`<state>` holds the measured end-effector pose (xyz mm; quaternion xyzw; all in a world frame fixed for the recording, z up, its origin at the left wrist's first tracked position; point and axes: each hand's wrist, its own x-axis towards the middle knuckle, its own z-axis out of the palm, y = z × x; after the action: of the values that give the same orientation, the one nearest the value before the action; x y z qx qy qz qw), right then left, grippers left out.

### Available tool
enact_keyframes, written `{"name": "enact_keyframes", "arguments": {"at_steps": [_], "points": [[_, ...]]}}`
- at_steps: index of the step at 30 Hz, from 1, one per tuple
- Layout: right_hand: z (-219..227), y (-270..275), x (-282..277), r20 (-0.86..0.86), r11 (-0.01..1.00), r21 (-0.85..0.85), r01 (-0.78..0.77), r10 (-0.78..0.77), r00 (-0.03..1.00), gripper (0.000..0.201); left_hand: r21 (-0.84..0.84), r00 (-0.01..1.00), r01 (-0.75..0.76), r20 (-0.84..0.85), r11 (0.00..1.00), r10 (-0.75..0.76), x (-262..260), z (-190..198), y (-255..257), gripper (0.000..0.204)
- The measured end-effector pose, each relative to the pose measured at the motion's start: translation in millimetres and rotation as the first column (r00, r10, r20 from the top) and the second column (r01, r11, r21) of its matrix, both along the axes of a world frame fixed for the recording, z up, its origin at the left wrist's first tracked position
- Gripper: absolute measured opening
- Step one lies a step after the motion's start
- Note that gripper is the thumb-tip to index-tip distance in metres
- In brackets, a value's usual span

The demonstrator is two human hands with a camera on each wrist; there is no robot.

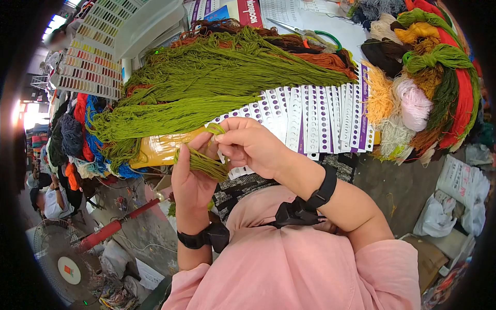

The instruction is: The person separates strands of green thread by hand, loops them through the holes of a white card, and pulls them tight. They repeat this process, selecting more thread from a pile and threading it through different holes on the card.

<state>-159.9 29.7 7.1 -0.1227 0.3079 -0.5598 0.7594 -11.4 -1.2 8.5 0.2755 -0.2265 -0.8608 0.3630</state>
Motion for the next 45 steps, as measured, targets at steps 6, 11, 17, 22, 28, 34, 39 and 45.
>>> {"name": "enact_keyframes", "arguments": {"at_steps": [6,11,17,22,28,34,39,45], "points": [[20.8,-0.3,9.1,-0.260,0.996,0.077,-0.034,0.053,0.964,0.009,-0.031,0.998,0.062,-0.027,0.998,-0.063,-0.2,1.9,-0.8,0.045],[30.5,-1.0,14.3,-0.371,0.996,0.078,-0.053,0.078,0.925,0.006,-0.098,0.994,0.103,0.030,0.990,-0.100,-2.5,7.2,0.7,0.045],[17.4,0.9,11.1,-0.343,0.997,0.063,-0.046,0.064,0.937,0.004,-0.035,0.998,0.070,-0.001,0.997,-0.071,0.1,7.2,-0.3,0.045],[2.5,2.7,5.4,-0.130,0.999,-0.017,-0.029,0.027,0.991,0.009,-0.051,0.992,0.096,-0.077,0.994,-0.100,4.7,-3.4,-1.1,0.046],[12.5,2.3,7.8,-0.234,0.995,0.033,-0.090,0.095,0.968,0.012,-0.072,0.994,0.106,0.000,0.992,-0.106,2.4,4.0,0.3,0.050],[23.9,1.4,15.1,-0.396,0.995,0.036,-0.090,0.097,0.913,0.007,-0.130,0.988,0.128,0.109,0.983,-0.114,-3.1,12.3,3.8,0.050],[17.5,1.1,16.6,-0.347,0.998,0.042,-0.039,0.052,0.937,0.006,-0.114,0.995,0.090,0.062,0.989,-0.084,-3.4,11.2,4.1,0.049],[24.8,0.7,15.8,-0.351,0.999,0.028,-0.044,0.051,0.935,0.008,-0.111,0.992,0.126,0.034,0.986,-0.123,-0.7,8.3,1.9,0.047]]}}
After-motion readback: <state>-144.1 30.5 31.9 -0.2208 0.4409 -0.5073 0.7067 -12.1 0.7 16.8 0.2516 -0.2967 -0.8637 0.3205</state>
